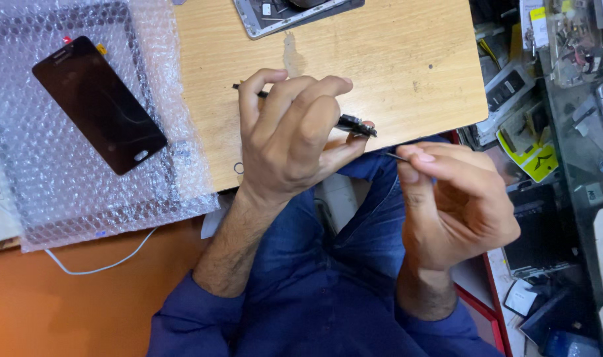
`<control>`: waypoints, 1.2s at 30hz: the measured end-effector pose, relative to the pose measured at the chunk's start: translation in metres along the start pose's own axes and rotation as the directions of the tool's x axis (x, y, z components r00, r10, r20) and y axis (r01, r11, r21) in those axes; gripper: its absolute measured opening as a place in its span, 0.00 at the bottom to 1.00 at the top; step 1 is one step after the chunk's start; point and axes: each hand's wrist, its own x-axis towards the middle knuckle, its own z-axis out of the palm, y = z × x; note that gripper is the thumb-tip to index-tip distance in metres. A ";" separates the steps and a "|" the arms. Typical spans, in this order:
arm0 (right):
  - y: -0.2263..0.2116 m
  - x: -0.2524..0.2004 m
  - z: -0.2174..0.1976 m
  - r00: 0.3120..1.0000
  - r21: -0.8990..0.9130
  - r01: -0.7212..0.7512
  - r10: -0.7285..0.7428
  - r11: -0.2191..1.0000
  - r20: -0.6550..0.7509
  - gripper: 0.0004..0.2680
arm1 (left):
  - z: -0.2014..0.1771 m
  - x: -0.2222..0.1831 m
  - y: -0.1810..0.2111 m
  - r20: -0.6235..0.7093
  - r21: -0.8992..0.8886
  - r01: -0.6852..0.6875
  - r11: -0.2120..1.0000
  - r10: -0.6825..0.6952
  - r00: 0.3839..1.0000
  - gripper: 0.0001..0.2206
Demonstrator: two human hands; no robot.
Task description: The person disassembles a smartphone, applies adhesive to the frame, and reassembles the device. They handle the phone's internal components, battery, and back cover, using a syringe-like tool to apply glue.
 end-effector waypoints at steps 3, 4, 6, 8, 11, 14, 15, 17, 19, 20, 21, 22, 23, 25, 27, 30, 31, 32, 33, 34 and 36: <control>0.011 -0.008 0.001 0.993 0.121 -0.073 0.084 0.990 -0.087 0.07 | -0.001 -0.001 -0.001 -0.034 -0.016 0.001 1.000 -0.001 0.999 0.31; 0.014 -0.010 0.002 0.990 0.139 -0.085 0.100 0.987 -0.099 0.07 | -0.002 -0.001 -0.001 -0.034 -0.019 0.007 1.000 -0.008 0.999 0.31; 0.019 -0.012 0.004 0.994 0.124 -0.066 0.076 0.990 -0.081 0.07 | -0.004 -0.002 0.000 -0.033 -0.027 0.021 0.999 -0.022 0.999 0.31; 0.021 -0.015 0.008 0.996 0.119 -0.049 0.057 0.992 -0.067 0.07 | -0.005 -0.001 0.000 -0.053 -0.045 0.052 0.998 -0.055 0.997 0.32; 0.020 -0.018 0.012 0.997 0.117 -0.045 0.052 0.992 -0.050 0.07 | -0.003 0.002 0.001 -0.117 -0.079 0.073 0.994 -0.082 0.990 0.33; 0.022 -0.020 0.015 0.999 0.096 -0.018 0.023 0.995 -0.044 0.06 | -0.003 0.005 0.000 -0.129 -0.104 0.098 0.990 -0.111 0.985 0.33; 0.022 -0.021 0.017 0.999 0.097 -0.007 0.012 0.995 -0.052 0.06 | -0.004 0.005 0.000 -0.121 -0.109 0.109 0.988 -0.122 0.985 0.33; 0.023 -0.020 0.019 0.997 0.106 0.018 -0.010 0.994 -0.075 0.06 | -0.007 0.005 0.001 -0.094 -0.108 0.175 0.979 -0.185 0.978 0.32; 0.023 -0.017 0.021 0.996 0.111 0.031 -0.022 0.993 -0.084 0.07 | -0.007 0.004 0.001 -0.116 -0.133 0.209 0.969 -0.225 0.968 0.33; 0.022 -0.016 0.022 0.997 0.108 0.035 -0.027 0.994 -0.077 0.06 | -0.005 0.004 -0.001 -0.151 -0.159 0.209 0.965 -0.233 0.961 0.34; 0.021 -0.014 0.023 0.998 0.093 0.039 -0.033 0.995 -0.062 0.06 | -0.003 0.003 -0.002 -0.187 -0.183 0.208 0.961 -0.242 0.952 0.36; 0.020 -0.011 0.023 0.998 0.079 0.045 -0.041 0.996 -0.046 0.06 | -0.001 0.003 -0.003 -0.205 -0.193 0.216 0.957 -0.254 0.945 0.36; 0.018 -0.008 0.023 0.999 0.053 0.051 -0.050 0.997 -0.022 0.07 | 0.000 0.002 -0.003 -0.224 -0.202 0.223 0.954 -0.267 0.937 0.36; 0.015 -0.002 0.025 0.997 0.015 0.070 -0.071 0.997 0.021 0.06 | 0.002 -0.001 -0.002 -0.242 -0.227 0.245 0.943 -0.298 0.923 0.36; 0.013 0.005 0.026 0.993 -0.014 0.103 -0.102 0.995 0.063 0.06 | 0.003 -0.004 -0.002 -0.241 -0.256 0.276 0.926 -0.338 0.910 0.35; 0.010 0.014 0.029 0.977 -0.069 0.178 -0.168 0.982 0.129 0.08 | 0.006 -0.006 -0.005 -0.263 -0.339 0.270 0.901 -0.367 0.892 0.36; 0.009 0.016 0.030 0.972 -0.089 0.198 -0.185 0.976 0.145 0.08 | 0.008 -0.007 -0.007 -0.266 -0.364 0.271 0.891 -0.379 0.886 0.35; 0.008 0.017 0.030 0.971 -0.108 0.205 -0.188 0.973 0.149 0.08 | 0.009 -0.008 -0.007 -0.263 -0.385 0.280 0.880 -0.395 0.880 0.35; 0.007 0.019 0.032 0.968 -0.114 0.218 -0.199 0.969 0.153 0.08 | 0.010 -0.010 -0.008 -0.260 -0.402 0.285 0.870 -0.408 0.875 0.35; 0.006 0.020 0.033 0.965 -0.119 0.231 -0.211 0.966 0.157 0.08 | 0.010 -0.011 -0.008 -0.258 -0.419 0.290 0.860 -0.419 0.871 0.35; 0.006 0.024 0.035 0.956 -0.105 0.261 -0.241 0.960 0.170 0.08 | 0.011 -0.012 -0.008 -0.258 -0.429 0.295 0.854 -0.429 0.866 0.36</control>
